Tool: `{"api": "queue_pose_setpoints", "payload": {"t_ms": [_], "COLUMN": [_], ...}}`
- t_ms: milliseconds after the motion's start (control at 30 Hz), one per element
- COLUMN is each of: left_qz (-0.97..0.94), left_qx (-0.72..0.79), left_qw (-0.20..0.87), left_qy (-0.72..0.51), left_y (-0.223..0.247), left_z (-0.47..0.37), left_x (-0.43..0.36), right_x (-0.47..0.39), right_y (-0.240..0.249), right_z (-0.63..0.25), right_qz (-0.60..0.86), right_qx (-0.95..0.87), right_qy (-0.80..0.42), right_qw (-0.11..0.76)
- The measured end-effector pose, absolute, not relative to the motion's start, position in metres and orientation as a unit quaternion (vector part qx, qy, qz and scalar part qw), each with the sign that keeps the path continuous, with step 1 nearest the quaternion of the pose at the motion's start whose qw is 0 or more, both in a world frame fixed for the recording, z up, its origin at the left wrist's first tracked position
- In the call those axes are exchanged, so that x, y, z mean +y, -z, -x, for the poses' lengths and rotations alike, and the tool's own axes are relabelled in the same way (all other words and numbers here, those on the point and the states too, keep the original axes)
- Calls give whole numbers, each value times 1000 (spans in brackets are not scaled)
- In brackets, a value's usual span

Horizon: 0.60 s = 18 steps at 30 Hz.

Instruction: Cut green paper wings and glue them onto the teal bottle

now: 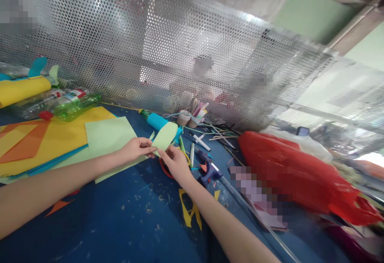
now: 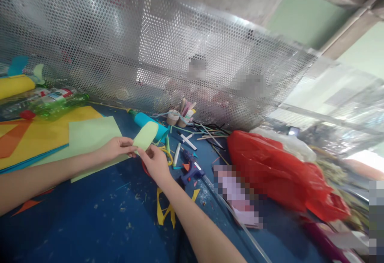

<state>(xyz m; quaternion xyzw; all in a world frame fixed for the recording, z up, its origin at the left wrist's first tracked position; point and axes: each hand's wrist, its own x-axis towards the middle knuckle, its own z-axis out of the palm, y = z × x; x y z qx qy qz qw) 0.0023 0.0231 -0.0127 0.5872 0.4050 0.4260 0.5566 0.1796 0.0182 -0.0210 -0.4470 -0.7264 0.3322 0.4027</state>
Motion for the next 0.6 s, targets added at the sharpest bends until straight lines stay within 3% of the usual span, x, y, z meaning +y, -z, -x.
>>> {"api": "queue_pose_setpoints", "payload": {"t_ms": [600], "left_qz": [-591], "left_qx": [396], "left_qw": [561], "left_qy": [-423], "left_y": [11], "left_z": [-2], "left_x": [22], "right_x": [17], "right_y": [18], "right_z": [-179], "right_qz": [441], "right_qx": [-741], "right_qy": [-346], "right_qw": [370]}}
